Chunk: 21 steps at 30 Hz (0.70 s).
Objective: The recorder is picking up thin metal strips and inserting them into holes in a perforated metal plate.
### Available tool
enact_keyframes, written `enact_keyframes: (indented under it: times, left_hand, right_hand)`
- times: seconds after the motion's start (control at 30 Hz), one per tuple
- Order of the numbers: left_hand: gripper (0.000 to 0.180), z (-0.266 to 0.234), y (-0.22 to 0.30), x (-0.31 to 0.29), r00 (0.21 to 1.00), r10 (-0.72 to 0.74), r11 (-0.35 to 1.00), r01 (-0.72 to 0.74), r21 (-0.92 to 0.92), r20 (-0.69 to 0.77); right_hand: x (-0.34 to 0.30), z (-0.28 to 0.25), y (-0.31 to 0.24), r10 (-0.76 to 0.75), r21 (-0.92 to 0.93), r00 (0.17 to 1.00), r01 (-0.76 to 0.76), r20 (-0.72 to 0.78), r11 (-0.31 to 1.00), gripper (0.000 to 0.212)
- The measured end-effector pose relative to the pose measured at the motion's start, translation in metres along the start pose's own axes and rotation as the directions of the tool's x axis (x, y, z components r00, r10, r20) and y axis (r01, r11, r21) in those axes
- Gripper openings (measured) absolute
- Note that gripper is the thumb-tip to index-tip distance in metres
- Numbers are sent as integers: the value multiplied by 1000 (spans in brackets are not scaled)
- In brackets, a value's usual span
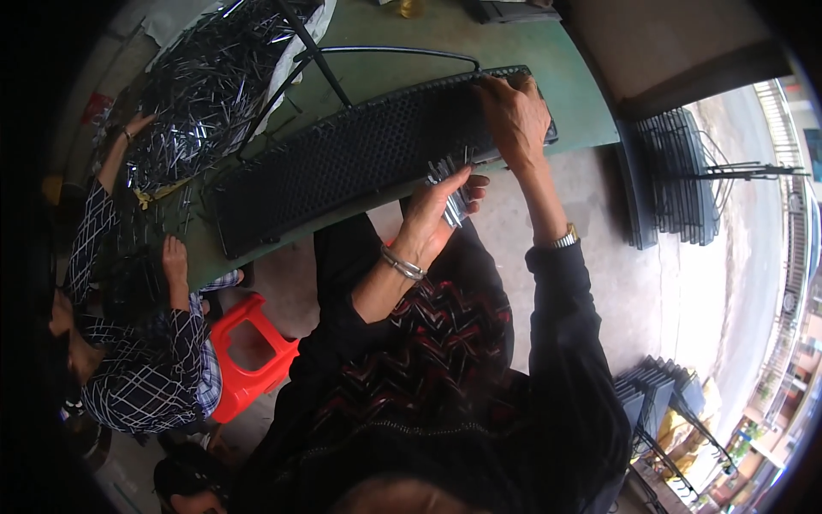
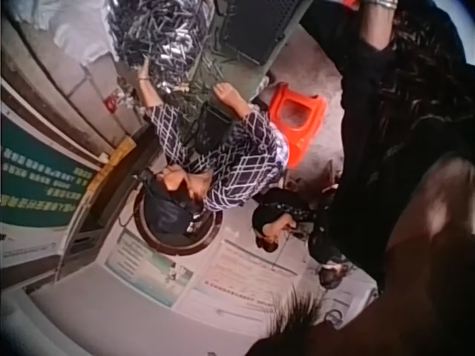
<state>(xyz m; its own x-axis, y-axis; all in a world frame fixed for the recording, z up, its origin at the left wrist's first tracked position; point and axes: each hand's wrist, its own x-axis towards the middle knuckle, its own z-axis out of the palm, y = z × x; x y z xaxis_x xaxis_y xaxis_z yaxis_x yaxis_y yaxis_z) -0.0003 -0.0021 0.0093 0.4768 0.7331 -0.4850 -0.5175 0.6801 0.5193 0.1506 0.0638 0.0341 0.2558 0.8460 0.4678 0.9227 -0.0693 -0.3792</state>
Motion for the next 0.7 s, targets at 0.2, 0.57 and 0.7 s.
enact_keyframes:
  times: [0.2, 0.57, 0.7]
  left_hand:
    - [18, -5, 4, -3, 999, 33, 999, -33, -5, 19]
    - [17, 0, 3, -2, 998, 58, 992, -58, 113, 3]
    - [16, 2, 2, -2, 997, 77, 992, -77, 99, 5]
  right_hand:
    - [-28, -50, -4, -114, 460, 753, -268, 648, 847, 23]
    - [-33, -55, -4, -104, 549, 729, -405, 676, 731, 19]
    - [-35, -52, -3, -85, 576, 749, -427, 657, 697, 17]
